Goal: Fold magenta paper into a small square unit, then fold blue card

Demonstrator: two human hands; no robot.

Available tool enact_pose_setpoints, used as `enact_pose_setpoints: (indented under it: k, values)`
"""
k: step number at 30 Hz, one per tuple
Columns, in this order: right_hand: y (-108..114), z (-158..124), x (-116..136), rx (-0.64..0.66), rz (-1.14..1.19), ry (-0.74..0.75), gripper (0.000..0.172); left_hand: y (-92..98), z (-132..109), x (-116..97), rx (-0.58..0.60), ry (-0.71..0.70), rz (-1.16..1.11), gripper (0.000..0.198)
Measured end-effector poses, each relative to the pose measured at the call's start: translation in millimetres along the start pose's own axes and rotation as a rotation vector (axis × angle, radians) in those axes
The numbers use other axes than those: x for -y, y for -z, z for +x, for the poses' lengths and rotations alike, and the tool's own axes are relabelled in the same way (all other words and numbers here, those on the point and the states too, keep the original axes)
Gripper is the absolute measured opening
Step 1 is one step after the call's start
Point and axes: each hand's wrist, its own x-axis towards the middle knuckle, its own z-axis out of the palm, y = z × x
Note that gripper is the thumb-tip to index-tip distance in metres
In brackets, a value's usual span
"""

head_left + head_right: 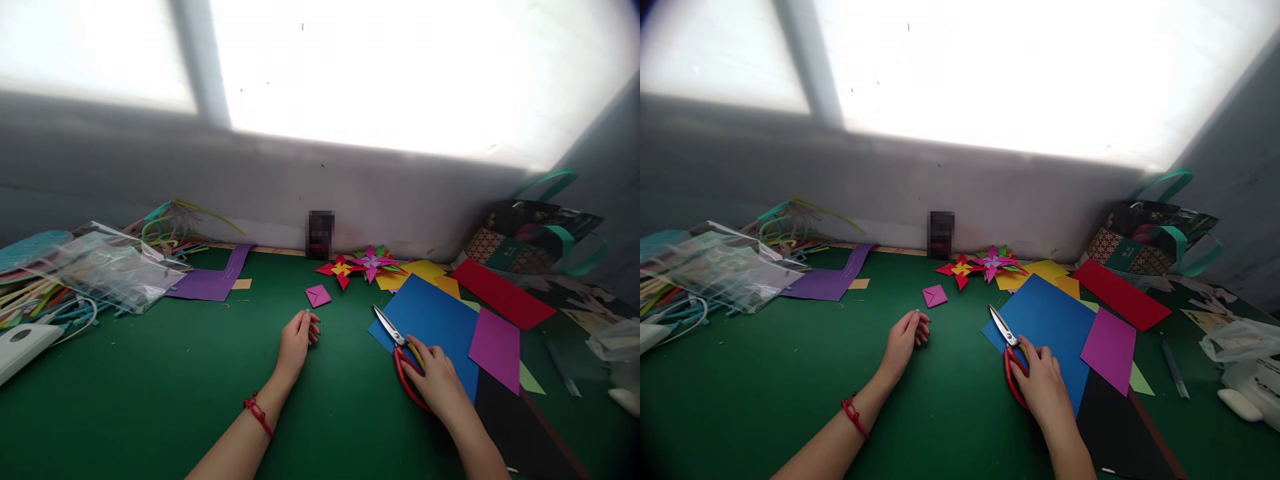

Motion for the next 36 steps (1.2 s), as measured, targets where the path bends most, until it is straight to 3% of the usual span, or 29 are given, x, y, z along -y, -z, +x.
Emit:
enact_pose_setpoints:
  k: [6, 12, 17, 21, 23, 28, 31, 34, 36]
  values:
    - [0, 3, -2, 0.034, 0.102, -0.031, 0.059, -3.2, -7, -5, 0.015, -0.051, 0.141, 0.034]
    - [10, 4, 2, -0.115, 0.324, -0.044, 0.053, -13.4, -19, -10, -0.009, -0.102, 0.384, 0.023]
    - [20, 9, -9, -0.333, 0.317, -0.172, 0.045, -54.4, -20, -12, 0.129, -0.057, 0.347, 0.016]
    - [18, 13, -18, -0.374, 0.318, -0.279, 0.043, -98.8, -10, -7, 0.155, 0.038, 0.233, 0.021]
    - [16, 15, -19, -0.372, 0.326, -0.273, 0.041, -115.3, -2, -5, 0.118, 0.152, 0.171, 0.022]
    - [14, 18, -17, -0.367, 0.35, -0.263, 0.038, -129.1, 14, -12, 0.123, 0.258, 0.133, 0.023]
    - [15, 18, -17, -0.357, 0.359, -0.288, 0.04, -131.6, 13, -17, 0.24, 0.33, 0.063, 0.025]
    - [15, 19, -18, -0.353, 0.373, -0.303, 0.041, -139.5, 2, -12, 0.478, 0.445, -0.029, 0.027]
    - [15, 20, -19, -0.367, 0.397, -0.303, 0.041, -144.7, -6, -8, 0.501, 0.43, 0.035, 0.022]
